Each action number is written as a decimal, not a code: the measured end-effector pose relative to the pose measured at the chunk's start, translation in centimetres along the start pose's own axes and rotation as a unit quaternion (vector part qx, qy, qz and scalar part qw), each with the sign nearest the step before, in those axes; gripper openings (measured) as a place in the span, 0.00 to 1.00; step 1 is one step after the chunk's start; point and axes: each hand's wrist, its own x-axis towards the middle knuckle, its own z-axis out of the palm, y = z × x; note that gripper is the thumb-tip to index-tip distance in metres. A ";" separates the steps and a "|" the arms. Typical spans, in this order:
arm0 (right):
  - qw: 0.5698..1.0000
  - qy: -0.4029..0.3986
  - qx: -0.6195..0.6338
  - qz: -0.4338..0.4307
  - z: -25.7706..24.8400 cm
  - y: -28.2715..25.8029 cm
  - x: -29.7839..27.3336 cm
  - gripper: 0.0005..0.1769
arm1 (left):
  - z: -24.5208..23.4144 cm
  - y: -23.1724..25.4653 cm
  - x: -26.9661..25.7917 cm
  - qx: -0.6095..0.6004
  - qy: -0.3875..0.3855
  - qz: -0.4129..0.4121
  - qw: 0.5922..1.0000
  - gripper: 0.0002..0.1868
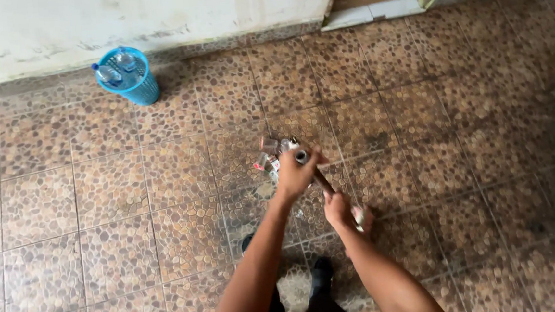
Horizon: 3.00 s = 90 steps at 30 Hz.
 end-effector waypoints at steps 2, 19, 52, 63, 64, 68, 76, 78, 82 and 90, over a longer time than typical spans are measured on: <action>0.999 0.020 0.014 -0.025 1.0 -2.5 -0.2 0.18 | -2.5 1.3 0.7 0.024 0.007 0.019 1.000 0.15; 0.980 0.117 0.102 -0.124 2.1 -26.8 2.1 0.14 | -15.5 11.5 5.2 0.107 0.074 0.111 0.985 0.13; 0.993 -0.077 -0.085 0.024 -4.9 -12.1 5.8 0.22 | -5.9 2.4 7.9 0.066 0.019 0.141 0.988 0.12; 0.996 0.028 0.023 -0.081 0.8 -10.6 11.7 0.23 | -6.2 4.2 13.8 0.060 -0.013 0.045 0.997 0.18; 0.996 0.024 0.023 -0.083 1.1 -11.9 12.3 0.23 | -6.7 4.9 14.8 0.061 -0.009 0.043 0.997 0.18; 0.997 0.036 0.033 -0.054 1.9 -16.5 13.5 0.25 | -8.1 6.1 17.5 0.134 0.012 0.025 0.991 0.19; 0.993 0.075 0.069 -0.064 5.1 -24.8 15.2 0.26 | -12.9 8.7 20.1 0.155 0.008 0.111 0.982 0.16; 0.991 0.076 0.097 -0.060 5.0 -27.9 15.4 0.25 | -14.4 9.3 21.3 0.170 -0.010 0.109 0.979 0.16; 0.989 0.069 0.123 -0.047 6.6 -30.8 16.1 0.24 | -17.5 10.7 21.2 0.163 -0.017 0.112 0.980 0.16; 0.988 0.046 0.111 -0.101 6.2 -33.2 16.0 0.26 | -22.6 13.1 20.4 0.158 0.009 0.156 0.975 0.15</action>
